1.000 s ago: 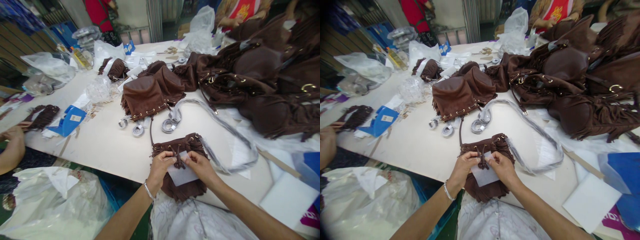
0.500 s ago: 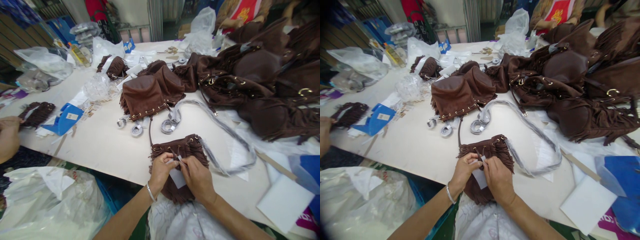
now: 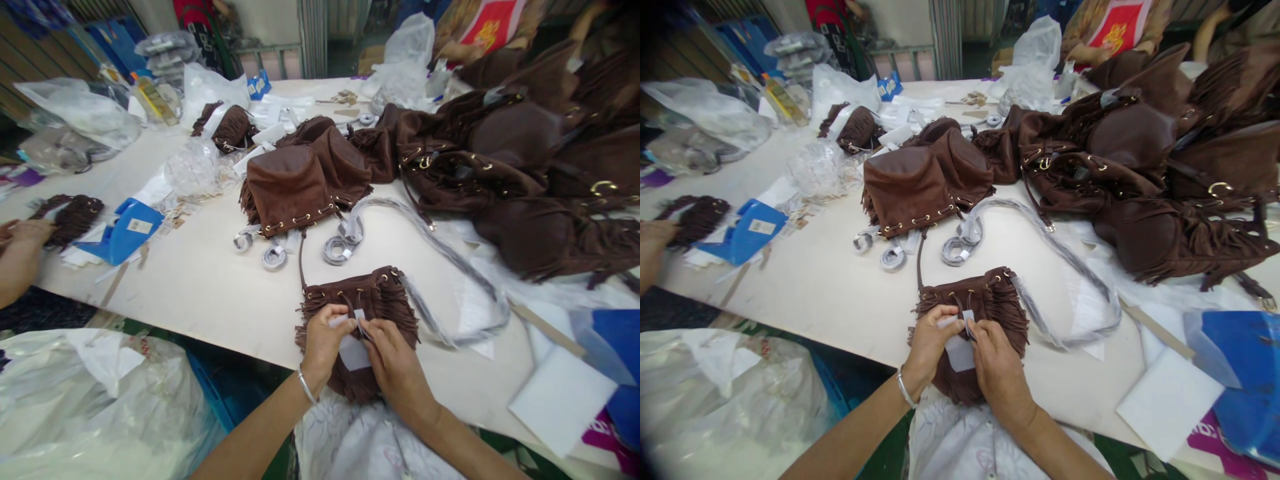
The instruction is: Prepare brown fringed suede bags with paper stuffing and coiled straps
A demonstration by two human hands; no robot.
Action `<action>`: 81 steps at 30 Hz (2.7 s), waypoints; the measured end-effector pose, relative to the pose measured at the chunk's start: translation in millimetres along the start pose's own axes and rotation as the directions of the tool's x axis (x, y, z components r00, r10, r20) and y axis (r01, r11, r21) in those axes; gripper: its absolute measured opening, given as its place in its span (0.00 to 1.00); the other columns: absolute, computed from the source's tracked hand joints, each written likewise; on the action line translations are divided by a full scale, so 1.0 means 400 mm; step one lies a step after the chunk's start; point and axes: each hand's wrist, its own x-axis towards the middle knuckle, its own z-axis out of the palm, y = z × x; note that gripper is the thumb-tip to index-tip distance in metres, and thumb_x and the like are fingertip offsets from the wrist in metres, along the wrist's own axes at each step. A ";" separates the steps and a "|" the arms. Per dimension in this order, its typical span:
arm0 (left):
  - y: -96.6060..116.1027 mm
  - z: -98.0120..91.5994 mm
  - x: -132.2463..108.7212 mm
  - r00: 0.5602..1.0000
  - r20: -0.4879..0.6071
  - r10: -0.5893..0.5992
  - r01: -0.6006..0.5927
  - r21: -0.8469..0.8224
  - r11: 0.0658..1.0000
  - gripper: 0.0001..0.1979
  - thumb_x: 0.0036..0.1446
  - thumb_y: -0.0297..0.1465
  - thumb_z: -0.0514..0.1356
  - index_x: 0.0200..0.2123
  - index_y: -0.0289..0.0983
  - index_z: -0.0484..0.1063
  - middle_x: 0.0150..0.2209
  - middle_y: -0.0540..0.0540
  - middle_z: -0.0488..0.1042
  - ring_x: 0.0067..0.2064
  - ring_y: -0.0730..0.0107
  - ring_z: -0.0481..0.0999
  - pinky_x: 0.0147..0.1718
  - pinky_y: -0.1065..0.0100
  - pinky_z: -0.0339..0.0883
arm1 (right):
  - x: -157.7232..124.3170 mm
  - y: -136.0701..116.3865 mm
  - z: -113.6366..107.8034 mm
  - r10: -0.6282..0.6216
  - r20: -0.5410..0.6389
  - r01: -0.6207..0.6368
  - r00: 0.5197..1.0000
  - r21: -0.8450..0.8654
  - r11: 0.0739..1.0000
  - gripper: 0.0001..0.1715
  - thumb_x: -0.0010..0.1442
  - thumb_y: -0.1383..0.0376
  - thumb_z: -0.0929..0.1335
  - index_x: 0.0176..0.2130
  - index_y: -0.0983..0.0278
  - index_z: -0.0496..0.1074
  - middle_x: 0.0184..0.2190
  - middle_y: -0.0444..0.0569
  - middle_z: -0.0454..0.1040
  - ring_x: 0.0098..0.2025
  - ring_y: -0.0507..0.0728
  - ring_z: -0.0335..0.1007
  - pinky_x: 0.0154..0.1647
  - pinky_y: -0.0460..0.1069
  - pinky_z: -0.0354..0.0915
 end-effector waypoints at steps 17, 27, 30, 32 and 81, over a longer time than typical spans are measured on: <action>0.013 -0.006 -0.012 0.933 0.284 -0.221 0.318 -0.364 0.875 0.17 0.47 0.32 0.70 0.39 0.31 0.76 0.34 0.42 0.78 0.34 0.68 0.75 0.37 0.66 0.69 | -0.001 -0.014 -0.012 0.176 -0.101 -0.159 0.979 0.157 0.975 0.12 0.64 0.70 0.62 0.47 0.61 0.66 0.44 0.52 0.68 0.48 0.59 0.66 0.49 0.56 0.66; -0.014 0.024 -0.015 0.975 0.138 -0.172 0.213 -0.395 0.894 0.16 0.43 0.30 0.71 0.35 0.31 0.75 0.30 0.45 0.76 0.30 0.71 0.73 0.34 0.69 0.67 | -0.019 -0.013 0.014 -0.051 -0.100 0.035 0.994 -0.162 0.986 0.15 0.65 0.72 0.60 0.50 0.65 0.69 0.43 0.55 0.69 0.47 0.59 0.66 0.49 0.56 0.67; -0.028 0.027 -0.012 0.986 0.097 -0.137 0.164 -0.398 0.903 0.14 0.43 0.30 0.71 0.33 0.32 0.73 0.28 0.48 0.74 0.29 0.74 0.72 0.32 0.71 0.65 | -0.024 -0.006 0.021 -0.107 -0.038 0.096 0.994 -0.215 0.972 0.17 0.65 0.72 0.59 0.51 0.67 0.69 0.44 0.57 0.69 0.47 0.59 0.65 0.49 0.56 0.68; -0.033 0.026 -0.014 0.987 0.110 -0.115 0.150 -0.399 0.905 0.13 0.45 0.31 0.70 0.33 0.32 0.72 0.30 0.47 0.75 0.29 0.74 0.72 0.32 0.71 0.65 | -0.029 -0.003 0.024 -0.129 0.002 0.126 0.992 -0.248 0.961 0.19 0.65 0.73 0.59 0.54 0.69 0.67 0.45 0.58 0.68 0.48 0.60 0.64 0.49 0.56 0.68; 0.001 -0.015 -0.029 0.983 -0.106 0.148 -0.104 0.338 0.935 0.13 0.47 0.35 0.66 0.36 0.38 0.70 0.33 0.47 0.75 0.34 0.66 0.73 0.35 0.68 0.63 | 0.146 0.021 0.041 0.445 0.493 -0.645 0.748 0.699 0.308 0.18 0.48 0.55 0.71 0.30 0.67 0.69 0.21 0.39 0.62 0.21 0.46 0.51 0.21 0.43 0.48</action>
